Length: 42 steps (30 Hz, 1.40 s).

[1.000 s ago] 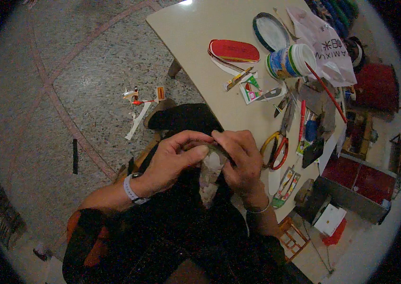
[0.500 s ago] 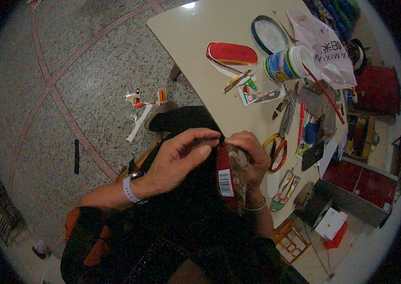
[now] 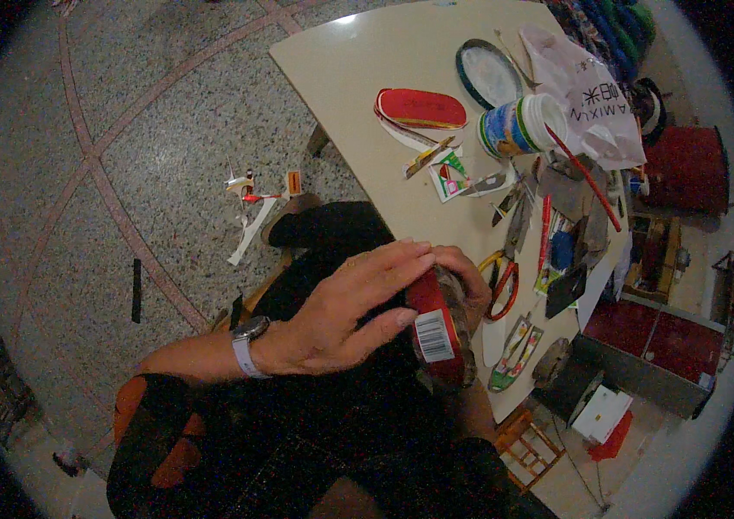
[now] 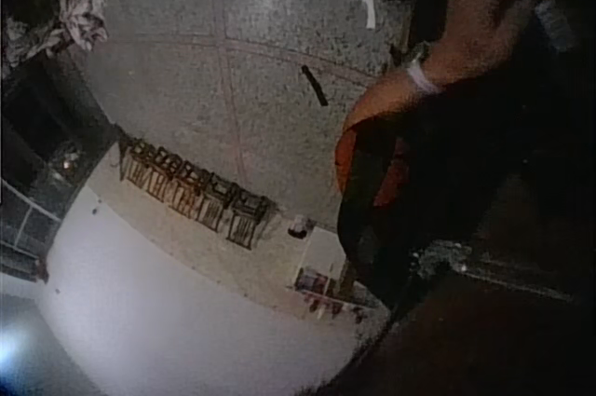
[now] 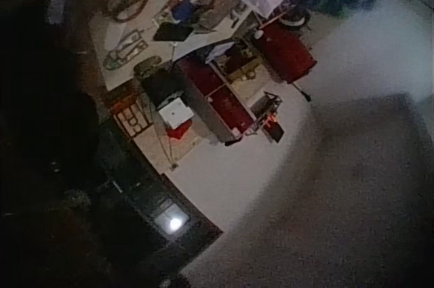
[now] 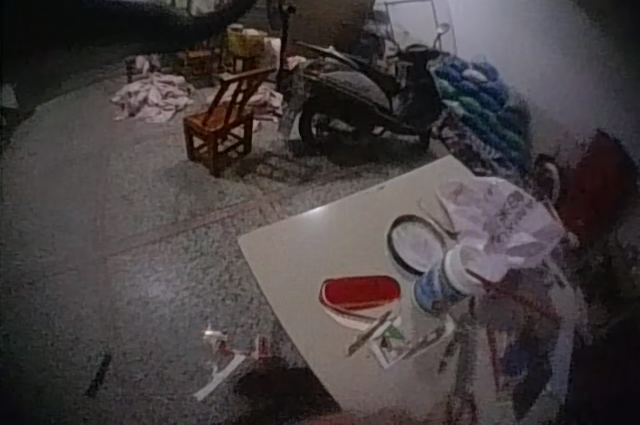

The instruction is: The person applies glue with a brush to fabric and cardboard components, then cuts out a patterned fabric shape using scissors to assemble shoe insoles.

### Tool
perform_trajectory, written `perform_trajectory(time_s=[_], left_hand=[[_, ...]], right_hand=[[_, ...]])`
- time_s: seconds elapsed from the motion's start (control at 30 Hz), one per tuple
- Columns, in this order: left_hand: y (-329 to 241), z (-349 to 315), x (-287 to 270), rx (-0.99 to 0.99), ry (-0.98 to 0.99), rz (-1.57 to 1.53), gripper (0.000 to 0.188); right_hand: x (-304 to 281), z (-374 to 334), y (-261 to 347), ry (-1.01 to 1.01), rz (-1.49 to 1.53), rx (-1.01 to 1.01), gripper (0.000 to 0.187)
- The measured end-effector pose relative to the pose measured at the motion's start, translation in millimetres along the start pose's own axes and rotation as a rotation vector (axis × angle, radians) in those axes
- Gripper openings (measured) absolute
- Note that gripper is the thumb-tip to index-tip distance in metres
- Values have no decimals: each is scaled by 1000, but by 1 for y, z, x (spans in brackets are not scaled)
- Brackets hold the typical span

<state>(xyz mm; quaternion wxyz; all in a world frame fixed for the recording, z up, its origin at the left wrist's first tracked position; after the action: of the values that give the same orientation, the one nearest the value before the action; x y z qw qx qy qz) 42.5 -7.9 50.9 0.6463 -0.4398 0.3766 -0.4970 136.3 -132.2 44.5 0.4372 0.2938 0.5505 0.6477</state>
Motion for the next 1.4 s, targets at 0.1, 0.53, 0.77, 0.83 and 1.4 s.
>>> perform_trajectory(time_s=[0.1,0.53,0.77,0.83,1.4], left_hand=[[-6,0,3,102,15,191,64],[-9,0,-3,106,22,60,75],[-22,9,4,205,46,335,69],[-23,6,6,254,43,394,69],[-12,-1,11,160,79,421,73]], right_hand=[[-3,-3,-5,-34,45,-8,22],[-5,2,5,-31,48,-42,24],[-2,0,5,-59,55,-56,25],[-3,0,6,-56,46,-80,26],[-9,1,7,-97,-25,-101,35]])
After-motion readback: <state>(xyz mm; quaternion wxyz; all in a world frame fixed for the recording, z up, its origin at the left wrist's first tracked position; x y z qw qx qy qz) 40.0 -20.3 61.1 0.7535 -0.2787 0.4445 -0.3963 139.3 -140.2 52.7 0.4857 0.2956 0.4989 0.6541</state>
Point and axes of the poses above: each hand's wrist, its own z-axis towards the middle knuckle, its own x-axis out of the palm, y = z × x, the point moved 7 cm from there along z, towards the middle knuckle, and after that the axes turned 9 degrees about -y, right-handed, at the moved point
